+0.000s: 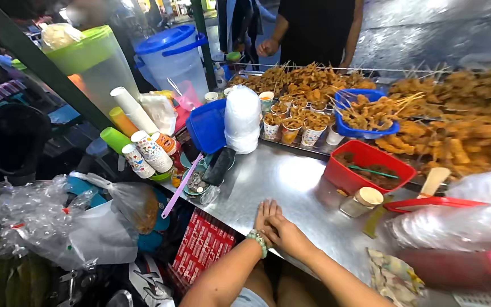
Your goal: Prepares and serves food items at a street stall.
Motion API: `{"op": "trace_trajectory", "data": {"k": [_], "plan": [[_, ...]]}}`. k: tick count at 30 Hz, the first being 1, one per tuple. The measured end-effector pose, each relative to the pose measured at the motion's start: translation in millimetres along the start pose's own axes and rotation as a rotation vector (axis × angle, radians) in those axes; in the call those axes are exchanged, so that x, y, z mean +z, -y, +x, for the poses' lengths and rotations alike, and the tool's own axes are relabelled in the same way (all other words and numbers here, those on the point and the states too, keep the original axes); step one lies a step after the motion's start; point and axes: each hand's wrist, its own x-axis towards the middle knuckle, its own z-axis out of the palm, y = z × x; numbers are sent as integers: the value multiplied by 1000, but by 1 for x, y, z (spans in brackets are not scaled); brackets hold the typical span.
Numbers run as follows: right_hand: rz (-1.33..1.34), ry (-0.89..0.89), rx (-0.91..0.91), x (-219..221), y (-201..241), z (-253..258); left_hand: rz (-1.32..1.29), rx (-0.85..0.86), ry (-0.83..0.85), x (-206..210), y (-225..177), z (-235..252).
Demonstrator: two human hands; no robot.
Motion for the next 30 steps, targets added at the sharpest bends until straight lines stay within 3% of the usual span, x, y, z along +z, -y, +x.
{"op": "trace_trajectory", "data": {"k": [1,3,5,6,9,13,15,18,23,26,30], "plan": [[79,-87,-58,-1,-9,-7,-28,60,-93,-3,12,-8],[125,-277,-106,0,-30,-22,-63,113,-505,-8,44,-18],[107,-450,-83,9,-55,-33,-7,41,-928,-49,82,-36],[111,-502,-50,15,-67,-37,-7,-44,-1001,-81,104,-47],[102,-585,-1,33,-89,-39,-196,-324,-1043,-177,179,-66],[0,-654,-114,48,-96,-37,-776,-560,-1202,-260,257,-52],[-24,-619,-151,47,-96,-40,-957,-618,-1236,-276,294,-30],[30,-578,-159,43,-93,-45,-1030,-654,-1199,-287,328,-1],[79,-544,-179,42,-96,-45,-998,-695,-1115,-297,342,30],[44,-552,-168,51,-102,-43,-1051,-621,-1169,-300,352,39],[37,-520,-172,43,-95,-44,-1207,-454,-1365,-315,350,27]]}}
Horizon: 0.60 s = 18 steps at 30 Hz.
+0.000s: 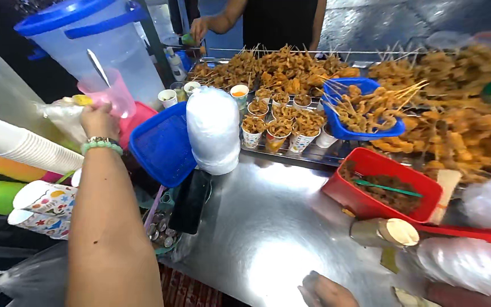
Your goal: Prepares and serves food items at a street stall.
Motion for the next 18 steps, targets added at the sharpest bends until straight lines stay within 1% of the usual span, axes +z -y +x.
{"op": "trace_trajectory", "data": {"k": [2,5,8,10,12,13,15,16,18], "plan": [[-20,9,-1,-2,1,0,-61,73,10,-17,-26,-9],[-53,19,0,-1,0,-1,-35,161,78,-54,-73,-45],[-24,27,60,-3,2,1,22,229,200,-92,-102,-108],[92,16,172,-10,11,8,14,205,362,-113,-106,-163],[277,-52,266,-20,21,18,-35,121,574,-127,-87,-219],[392,-103,261,-24,25,23,-84,43,687,-129,-68,-241],[584,-146,173,-33,35,35,-115,-113,918,-119,-26,-283],[613,-144,110,-38,40,42,-115,-165,1001,-109,-8,-303],[559,-154,-4,-46,49,54,-97,-191,1106,-86,24,-342]]}}
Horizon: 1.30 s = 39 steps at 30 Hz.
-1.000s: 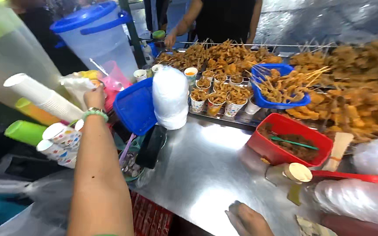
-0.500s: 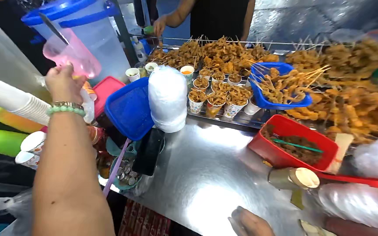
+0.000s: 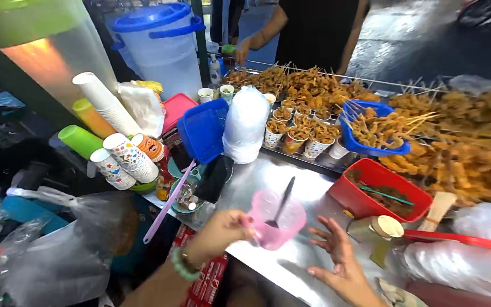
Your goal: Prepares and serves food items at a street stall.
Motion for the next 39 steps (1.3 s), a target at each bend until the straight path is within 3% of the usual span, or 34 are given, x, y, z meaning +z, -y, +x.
{"op": "trace_trajectory", "data": {"k": [4,8,10,13,16,19,24,31,39], "plan": [[-258,-65,-89,-3,-5,4,114,-10,143,59,44,23],[-487,-178,-40,-9,-17,6,256,-7,182,55,40,51],[-588,-237,-79,-14,-27,10,393,86,-71,28,17,54],[-678,-250,-27,-24,-38,18,531,230,-657,-40,-4,65],[-662,-233,35,-29,-35,22,568,34,-944,-113,-1,84],[-664,-302,-12,-32,-34,13,602,-219,-970,-153,12,106],[-665,-400,-197,-26,-36,-25,516,-418,-962,-167,29,132],[-499,-157,-232,19,-41,-58,386,-380,-1063,-178,42,144],[-481,-87,-173,26,-49,-62,183,-198,-1148,-187,47,142]]}}
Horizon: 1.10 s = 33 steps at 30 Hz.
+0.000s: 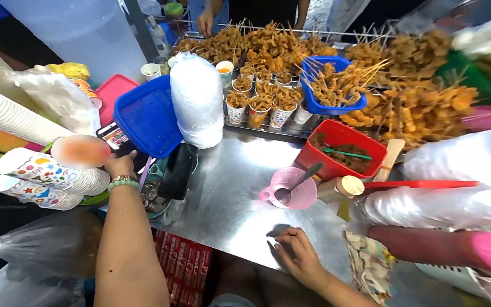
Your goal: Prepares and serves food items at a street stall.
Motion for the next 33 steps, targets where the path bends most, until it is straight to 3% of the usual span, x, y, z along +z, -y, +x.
{"op": "trace_trajectory", "data": {"k": [6,13,18,21,23,26,30,33], "plan": [[8,17,42,4,-5,-8,176,291,-111,-10,5,-23],[4,30,54,10,-12,-17,168,395,-209,-24,-8,-45],[-7,39,57,10,-13,-18,244,510,-259,-60,-14,-84],[-11,48,72,12,-14,-18,79,611,-273,-88,-4,-121],[-12,54,68,14,-16,-18,-114,576,-153,-100,2,-151],[-30,69,55,13,-16,-17,-295,369,199,-98,6,-191],[-75,85,56,11,-14,-16,-97,108,626,-45,18,-210],[-99,83,81,9,-13,-16,59,-14,759,15,29,-208]]}}
